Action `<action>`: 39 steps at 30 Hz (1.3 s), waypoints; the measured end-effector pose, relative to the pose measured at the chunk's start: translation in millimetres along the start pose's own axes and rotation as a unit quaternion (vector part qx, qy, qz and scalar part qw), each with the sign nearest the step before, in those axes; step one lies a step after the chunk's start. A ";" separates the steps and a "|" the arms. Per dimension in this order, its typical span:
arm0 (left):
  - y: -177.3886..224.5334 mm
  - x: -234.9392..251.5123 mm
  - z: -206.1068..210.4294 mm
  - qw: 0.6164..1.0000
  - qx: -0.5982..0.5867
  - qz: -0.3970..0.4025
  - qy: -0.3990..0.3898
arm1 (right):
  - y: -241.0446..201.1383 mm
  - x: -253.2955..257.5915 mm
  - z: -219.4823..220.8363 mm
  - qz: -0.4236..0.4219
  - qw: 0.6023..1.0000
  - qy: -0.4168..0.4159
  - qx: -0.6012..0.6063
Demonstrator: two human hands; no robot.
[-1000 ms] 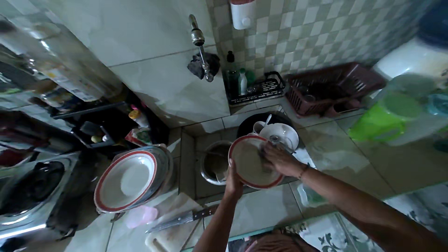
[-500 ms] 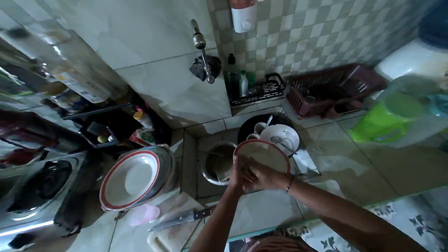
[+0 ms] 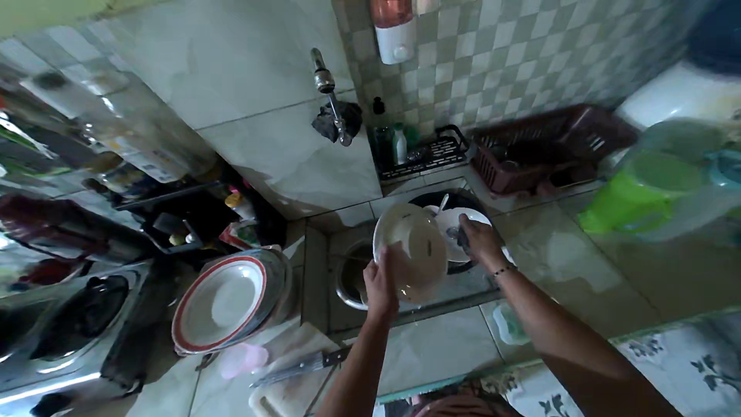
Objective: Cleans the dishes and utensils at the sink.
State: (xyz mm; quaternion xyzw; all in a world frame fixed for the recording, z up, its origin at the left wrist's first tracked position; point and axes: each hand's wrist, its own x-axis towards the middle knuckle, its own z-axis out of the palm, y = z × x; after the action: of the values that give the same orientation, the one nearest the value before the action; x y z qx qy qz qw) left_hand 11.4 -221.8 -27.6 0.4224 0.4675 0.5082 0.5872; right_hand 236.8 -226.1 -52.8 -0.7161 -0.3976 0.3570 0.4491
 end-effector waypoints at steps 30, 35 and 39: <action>9.0 -4.2 15.4 0.997 0.037 0.072 -0.014 | 28.7 21.0 34.0 -0.062 0.994 0.007 0.094; 4.5 21.4 30.5 0.990 -0.015 -0.021 0.142 | 7.2 -40.4 96.8 -0.183 0.980 0.079 0.000; -11.6 20.2 30.9 0.998 0.010 0.014 0.055 | -36.8 -34.2 113.7 -0.321 0.931 0.077 -0.157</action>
State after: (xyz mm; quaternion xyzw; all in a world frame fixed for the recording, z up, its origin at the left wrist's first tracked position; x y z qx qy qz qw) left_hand 44.9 -203.9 -34.9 0.4061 0.4982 0.5340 0.5493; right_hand 114.2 -205.4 -52.3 -0.6371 -0.6215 0.0702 0.4505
